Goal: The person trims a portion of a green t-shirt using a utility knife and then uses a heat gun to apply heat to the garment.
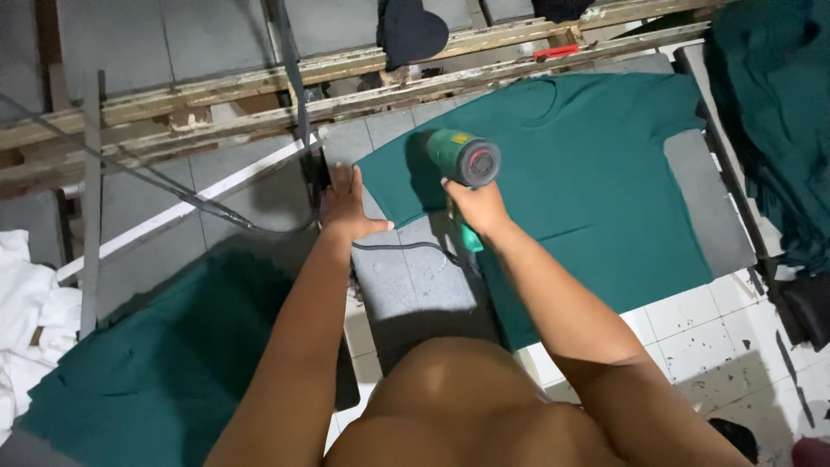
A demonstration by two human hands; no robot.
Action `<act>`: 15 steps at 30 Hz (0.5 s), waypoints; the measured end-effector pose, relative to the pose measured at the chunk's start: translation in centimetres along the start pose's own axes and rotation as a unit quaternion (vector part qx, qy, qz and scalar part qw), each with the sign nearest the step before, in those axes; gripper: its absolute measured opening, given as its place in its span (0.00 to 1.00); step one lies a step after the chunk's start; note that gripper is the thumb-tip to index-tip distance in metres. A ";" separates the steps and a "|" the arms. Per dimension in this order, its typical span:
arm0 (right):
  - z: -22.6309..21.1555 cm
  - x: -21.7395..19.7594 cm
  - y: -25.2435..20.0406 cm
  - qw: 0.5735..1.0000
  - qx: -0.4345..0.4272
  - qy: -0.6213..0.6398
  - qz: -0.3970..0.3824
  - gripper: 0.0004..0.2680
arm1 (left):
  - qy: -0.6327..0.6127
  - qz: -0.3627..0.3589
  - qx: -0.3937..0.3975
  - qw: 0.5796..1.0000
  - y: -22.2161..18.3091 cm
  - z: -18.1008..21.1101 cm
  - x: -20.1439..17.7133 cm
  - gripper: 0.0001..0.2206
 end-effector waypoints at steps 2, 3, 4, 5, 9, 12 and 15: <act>-0.7 -1.0 -0.6 0.999 -0.009 0.008 -0.031 0.10 | 0.023 0.005 0.011 1.000 -0.5 0.2 -0.7 0.63; -0.9 -1.4 -1.1 0.998 -0.018 0.014 -0.063 0.09 | 0.044 0.009 0.022 0.999 -0.7 0.6 -1.0 0.63; -0.5 -2.0 -1.4 0.998 -0.016 0.019 -0.055 0.09 | 0.050 0.009 0.029 0.998 -0.8 0.9 -1.1 0.63; 0.1 -2.4 -1.7 0.998 -0.009 0.026 -0.058 0.10 | 0.055 0.013 0.033 0.998 -0.9 1.1 -1.3 0.62; -1.5 -7.9 -3.0 0.997 -0.021 0.017 0.078 0.10 | 0.053 0.015 0.017 0.998 -1.8 1.9 -2.2 0.63; 2.7 -7.1 -2.6 0.994 -0.001 0.098 -0.043 0.08 | 0.139 0.018 0.019 0.990 0.9 0.6 -0.6 0.66; 5.7 -7.8 -3.2 0.987 0.013 0.158 0.004 0.10 | 0.069 -0.029 -0.039 0.996 -0.2 1.5 -1.6 0.65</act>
Point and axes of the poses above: each hand's wrist, its own y-axis towards the middle knuckle, its own x-axis out of the palm, z = x × y, the point moved 9 cm from there along y, towards the middle knuckle, and after that the axes turned 5 degrees about z, right-handed, at the moved point
